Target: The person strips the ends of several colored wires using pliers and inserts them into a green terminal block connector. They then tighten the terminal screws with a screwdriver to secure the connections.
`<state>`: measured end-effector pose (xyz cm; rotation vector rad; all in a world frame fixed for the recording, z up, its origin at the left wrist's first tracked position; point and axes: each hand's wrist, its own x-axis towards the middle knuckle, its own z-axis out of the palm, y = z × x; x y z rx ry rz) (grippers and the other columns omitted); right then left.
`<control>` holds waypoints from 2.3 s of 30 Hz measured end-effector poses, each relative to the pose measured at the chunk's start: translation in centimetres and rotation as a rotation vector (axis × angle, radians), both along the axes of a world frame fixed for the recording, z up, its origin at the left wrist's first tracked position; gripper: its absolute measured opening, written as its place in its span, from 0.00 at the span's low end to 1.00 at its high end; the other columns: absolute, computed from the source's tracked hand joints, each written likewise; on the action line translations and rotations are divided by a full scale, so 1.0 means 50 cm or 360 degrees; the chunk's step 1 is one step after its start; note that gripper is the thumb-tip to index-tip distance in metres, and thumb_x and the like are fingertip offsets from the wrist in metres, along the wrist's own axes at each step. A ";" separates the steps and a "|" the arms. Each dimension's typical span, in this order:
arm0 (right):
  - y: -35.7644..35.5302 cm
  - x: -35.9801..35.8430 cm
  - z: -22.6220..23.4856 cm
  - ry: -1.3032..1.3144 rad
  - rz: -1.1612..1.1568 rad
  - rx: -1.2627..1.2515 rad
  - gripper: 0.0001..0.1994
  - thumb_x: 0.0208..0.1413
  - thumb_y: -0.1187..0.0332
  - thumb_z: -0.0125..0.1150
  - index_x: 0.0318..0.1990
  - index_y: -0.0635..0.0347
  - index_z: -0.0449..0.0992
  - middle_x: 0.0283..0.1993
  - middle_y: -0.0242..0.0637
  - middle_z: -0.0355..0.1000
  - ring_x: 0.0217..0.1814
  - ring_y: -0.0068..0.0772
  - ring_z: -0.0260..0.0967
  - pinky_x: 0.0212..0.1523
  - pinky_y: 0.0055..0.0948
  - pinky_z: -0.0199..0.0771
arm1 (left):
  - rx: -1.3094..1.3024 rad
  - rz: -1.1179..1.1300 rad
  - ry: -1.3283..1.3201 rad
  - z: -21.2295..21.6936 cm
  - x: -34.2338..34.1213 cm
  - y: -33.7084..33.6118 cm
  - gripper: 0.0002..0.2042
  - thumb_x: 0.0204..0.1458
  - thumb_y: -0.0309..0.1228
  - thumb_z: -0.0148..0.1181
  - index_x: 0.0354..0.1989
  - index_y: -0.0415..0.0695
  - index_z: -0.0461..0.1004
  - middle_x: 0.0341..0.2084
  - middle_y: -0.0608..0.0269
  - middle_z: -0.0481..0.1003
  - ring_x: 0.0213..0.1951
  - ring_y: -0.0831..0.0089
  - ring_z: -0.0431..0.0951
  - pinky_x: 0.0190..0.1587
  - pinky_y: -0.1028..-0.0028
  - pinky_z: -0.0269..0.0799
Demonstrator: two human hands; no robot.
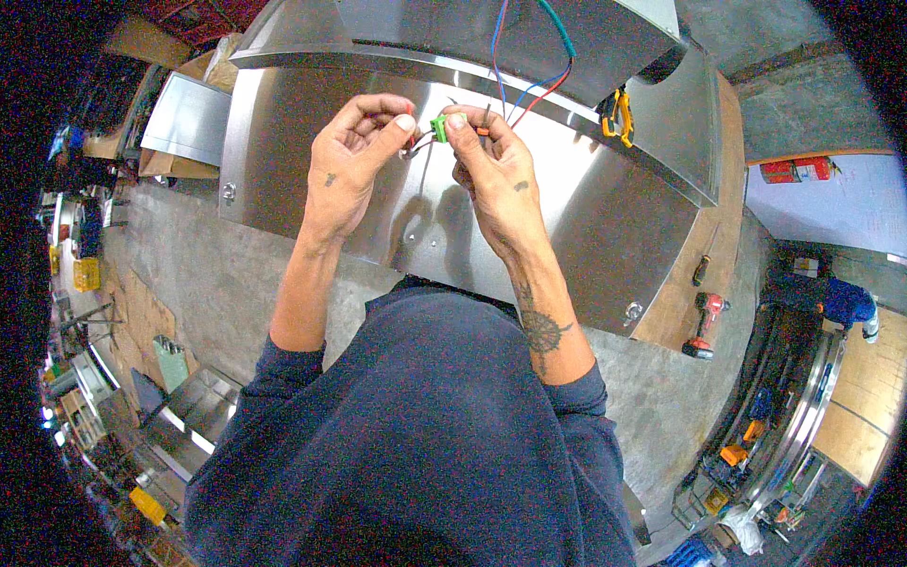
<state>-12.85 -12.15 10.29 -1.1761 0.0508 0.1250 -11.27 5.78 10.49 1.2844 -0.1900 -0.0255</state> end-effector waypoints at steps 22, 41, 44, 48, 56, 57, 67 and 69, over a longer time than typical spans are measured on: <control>0.016 0.006 -0.009 0.0090 -0.0129 0.0133 0.16 0.67 0.61 0.69 0.54 0.63 0.80 0.30 0.18 0.64 0.28 0.10 0.55 0.27 0.16 0.56 | 0.0512 -0.0003 -0.0023 0.015 -0.003 0.019 0.08 0.64 0.25 0.65 0.47 0.34 0.82 0.40 0.64 0.83 0.41 0.80 0.81 0.48 0.78 0.78; 0.009 0.004 0.008 -0.0091 -0.0179 -0.0502 0.17 0.65 0.57 0.72 0.53 0.59 0.82 0.39 0.23 0.76 0.33 0.11 0.59 0.33 0.16 0.58 | 0.0486 -0.0128 -0.0076 0.012 0.007 0.021 0.13 0.63 0.28 0.69 0.51 0.39 0.73 0.42 0.65 0.78 0.45 0.81 0.78 0.50 0.80 0.76; 0.008 0.006 0.017 -0.0146 -0.0166 -0.0580 0.18 0.66 0.57 0.71 0.54 0.59 0.83 0.40 0.24 0.77 0.34 0.11 0.60 0.34 0.17 0.60 | 0.0454 -0.0160 -0.0047 0.006 0.012 0.024 0.14 0.63 0.28 0.69 0.52 0.39 0.73 0.42 0.65 0.78 0.45 0.81 0.78 0.51 0.79 0.75; 0.006 0.004 0.020 -0.0132 -0.0179 -0.0544 0.18 0.66 0.56 0.71 0.54 0.59 0.83 0.41 0.24 0.77 0.35 0.11 0.61 0.35 0.17 0.62 | 0.0382 -0.0205 0.0032 0.012 0.010 0.023 0.17 0.62 0.28 0.69 0.55 0.38 0.72 0.44 0.64 0.78 0.46 0.78 0.78 0.53 0.76 0.76; 0.021 -0.015 0.015 -0.0054 -0.0207 -0.0451 0.17 0.69 0.57 0.68 0.52 0.64 0.81 0.46 0.32 0.79 0.48 0.20 0.71 0.51 0.23 0.70 | 0.0766 0.0062 -0.0248 -0.012 -0.023 -0.026 0.23 0.58 0.25 0.72 0.61 0.37 0.73 0.53 0.57 0.78 0.54 0.72 0.79 0.59 0.70 0.76; 0.014 -0.015 0.023 -0.0009 -0.0149 -0.0601 0.18 0.71 0.56 0.63 0.58 0.60 0.78 0.44 0.29 0.79 0.37 0.14 0.61 0.40 0.18 0.66 | 0.0688 0.0065 -0.0205 -0.017 -0.023 -0.026 0.22 0.59 0.24 0.72 0.60 0.37 0.73 0.52 0.57 0.79 0.54 0.73 0.79 0.59 0.71 0.76; -0.057 -0.061 0.050 -0.0963 -0.0227 -0.1808 0.13 0.68 0.73 0.59 0.58 0.60 0.76 0.41 0.43 0.75 0.38 0.39 0.74 0.40 0.39 0.75 | 0.0524 0.0010 -0.0093 -0.032 -0.025 -0.026 0.21 0.59 0.23 0.71 0.59 0.35 0.75 0.52 0.56 0.81 0.54 0.72 0.81 0.60 0.72 0.77; -0.056 -0.068 0.052 -0.1080 -0.0186 -0.1918 0.16 0.62 0.76 0.63 0.56 0.57 0.77 0.35 0.43 0.66 0.38 0.47 0.71 0.38 0.45 0.73 | 0.0552 -0.0003 -0.0141 -0.032 -0.026 -0.028 0.20 0.59 0.23 0.71 0.59 0.35 0.76 0.52 0.56 0.81 0.54 0.71 0.82 0.61 0.72 0.77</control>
